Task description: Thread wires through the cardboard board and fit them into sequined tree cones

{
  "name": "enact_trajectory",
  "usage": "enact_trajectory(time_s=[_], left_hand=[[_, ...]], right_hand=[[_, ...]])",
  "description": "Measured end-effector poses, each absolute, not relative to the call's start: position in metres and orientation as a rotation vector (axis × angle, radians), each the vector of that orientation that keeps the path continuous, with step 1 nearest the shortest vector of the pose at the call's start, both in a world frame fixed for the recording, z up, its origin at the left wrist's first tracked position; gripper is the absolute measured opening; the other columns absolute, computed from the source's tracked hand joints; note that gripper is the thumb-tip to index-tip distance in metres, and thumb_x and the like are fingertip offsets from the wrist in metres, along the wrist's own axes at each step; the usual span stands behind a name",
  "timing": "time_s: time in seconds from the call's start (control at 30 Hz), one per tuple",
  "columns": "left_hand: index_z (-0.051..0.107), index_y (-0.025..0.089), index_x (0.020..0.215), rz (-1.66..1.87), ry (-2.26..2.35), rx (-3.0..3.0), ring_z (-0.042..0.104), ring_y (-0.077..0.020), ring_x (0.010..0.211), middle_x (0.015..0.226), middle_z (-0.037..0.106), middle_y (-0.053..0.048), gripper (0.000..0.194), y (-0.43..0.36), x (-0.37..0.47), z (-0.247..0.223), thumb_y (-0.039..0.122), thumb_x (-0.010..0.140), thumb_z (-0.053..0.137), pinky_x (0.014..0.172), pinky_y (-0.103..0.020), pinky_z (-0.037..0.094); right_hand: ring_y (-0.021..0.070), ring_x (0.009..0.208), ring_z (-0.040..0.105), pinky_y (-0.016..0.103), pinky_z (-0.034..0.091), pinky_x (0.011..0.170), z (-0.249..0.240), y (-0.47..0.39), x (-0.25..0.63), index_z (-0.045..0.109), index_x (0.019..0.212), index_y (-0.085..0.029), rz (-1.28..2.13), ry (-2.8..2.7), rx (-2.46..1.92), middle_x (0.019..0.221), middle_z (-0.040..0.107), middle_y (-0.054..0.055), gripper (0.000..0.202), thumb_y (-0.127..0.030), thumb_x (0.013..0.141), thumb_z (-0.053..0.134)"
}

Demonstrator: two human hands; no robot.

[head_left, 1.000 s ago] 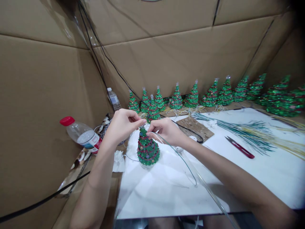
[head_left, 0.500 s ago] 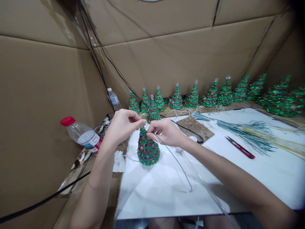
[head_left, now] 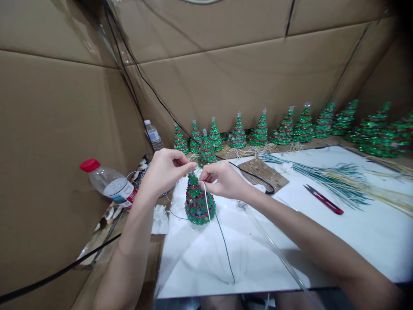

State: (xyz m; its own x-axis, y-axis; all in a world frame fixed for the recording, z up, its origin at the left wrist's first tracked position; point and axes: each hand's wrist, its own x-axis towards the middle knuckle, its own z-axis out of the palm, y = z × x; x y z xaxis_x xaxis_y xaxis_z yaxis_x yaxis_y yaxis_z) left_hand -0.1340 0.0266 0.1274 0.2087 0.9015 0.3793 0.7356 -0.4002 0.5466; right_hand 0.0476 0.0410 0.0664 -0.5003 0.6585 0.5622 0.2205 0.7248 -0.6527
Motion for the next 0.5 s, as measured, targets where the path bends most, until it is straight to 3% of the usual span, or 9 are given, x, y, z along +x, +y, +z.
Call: enact_trajectory(time_s=[0.5], left_hand=[[0.069,0.013,0.061,0.971,1.546,2.233,0.051,-0.012,0.052,0.053,0.062,-0.002,0.028,0.027,-0.1346,0.1278,0.039,0.073,0.069,0.046,-0.022,0.033]], right_hand=[[0.0099,0.057,0.049,0.022,0.034,0.057,0.0657,0.0399,0.0474,0.059,0.065,-0.015,0.293,-2.289,-0.617,0.062,0.06,0.0,0.013,-0.007,0.075,0.056]])
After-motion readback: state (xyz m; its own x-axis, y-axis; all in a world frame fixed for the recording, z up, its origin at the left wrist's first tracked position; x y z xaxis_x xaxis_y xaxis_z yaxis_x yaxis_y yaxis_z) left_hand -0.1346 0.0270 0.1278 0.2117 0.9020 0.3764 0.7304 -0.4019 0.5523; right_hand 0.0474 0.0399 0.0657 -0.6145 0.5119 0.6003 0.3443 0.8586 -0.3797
